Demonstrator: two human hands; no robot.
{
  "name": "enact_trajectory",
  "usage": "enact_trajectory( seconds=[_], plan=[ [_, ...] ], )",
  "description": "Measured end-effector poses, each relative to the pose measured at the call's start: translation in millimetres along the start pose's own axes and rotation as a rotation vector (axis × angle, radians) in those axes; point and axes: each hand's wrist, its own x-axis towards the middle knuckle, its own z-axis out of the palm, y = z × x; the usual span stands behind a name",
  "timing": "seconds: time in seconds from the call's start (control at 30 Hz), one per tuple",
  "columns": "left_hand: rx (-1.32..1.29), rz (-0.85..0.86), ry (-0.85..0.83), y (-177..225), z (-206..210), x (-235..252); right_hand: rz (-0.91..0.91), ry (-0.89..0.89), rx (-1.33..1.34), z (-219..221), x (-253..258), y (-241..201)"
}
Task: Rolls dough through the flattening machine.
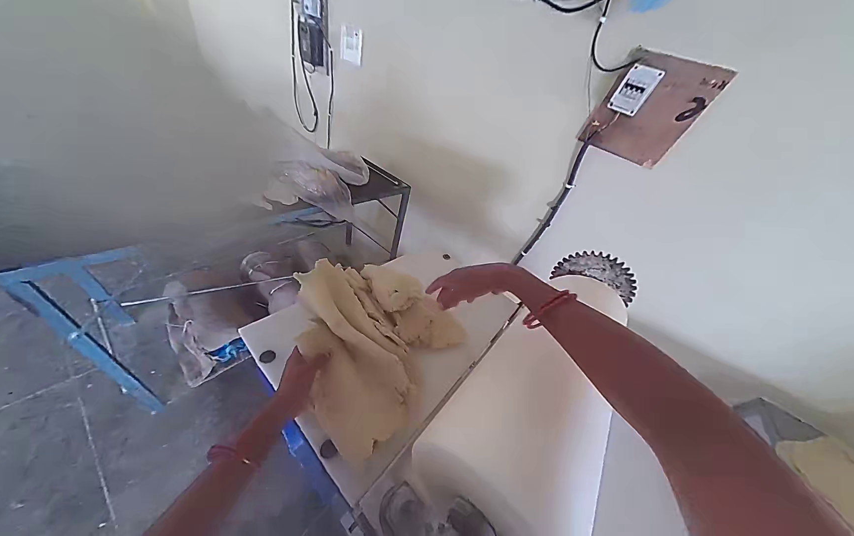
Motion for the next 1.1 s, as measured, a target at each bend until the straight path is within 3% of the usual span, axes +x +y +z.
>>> enact_trajectory(
  seconds=[0.17, 0.3, 0.37, 0.47, 0.53, 0.6, 0.67, 0.77, 0.87, 0.93, 1.1],
  plan=[
    [0.371, 0.000, -0.120, 4.0, -14.3, 0.2, -0.040, 0.197, -0.074, 17.9, -102.4, -48.9],
    [1.035, -0.066, -0.521, 49.1, -43.1, 6.8, -0.067, 0.433, -0.105, 87.6, -187.5, -71.9],
    [1.265, 0.095, -0.647, 87.4, -54.4, 17.9, -0.107, 0.654, -0.125, 136.7, -214.6, -87.1],
    [1.312, 0.495, -0.635, 152.9, -48.8, 29.8, -0.081, 0.846, 0.040, 201.7, -226.6, -140.0],
    [1.283, 0.771, -0.785, 166.3, -34.1, 55.3, -0.072, 0.857, 0.282, 241.2, -210.2, -184.9],
    [1.360, 0.932, -0.956, 161.9, -13.9, 79.5, -0.078, 0.871, 0.453, 286.2, -166.8, -215.6],
    [1.478, 0.965, -1.063, 149.6, 8.4, 91.1, -0.062, 0.895, 0.578, 326.3, -108.6, -234.5],
    [1.609, 0.945, -1.156, 130.4, 37.7, 108.4, 0.057, 1.080, 0.690, 360.0, -17.6, -256.9],
    [1.506, 1.174, -1.267, 115.1, 63.2, 134.7, 0.290, 1.166, 0.644, 352.2, 45.0, -274.9],
    [1.409, 1.310, -1.358, 111.3, 76.3, 144.5, 0.450, 1.095, 0.531, 333.5, 70.8, -275.1],
    [1.519, 1.250, -1.396, 115.4, 90.2, 155.9, 0.829, 0.890, 0.358, 300.7, 123.3, -243.1]
  ],
)
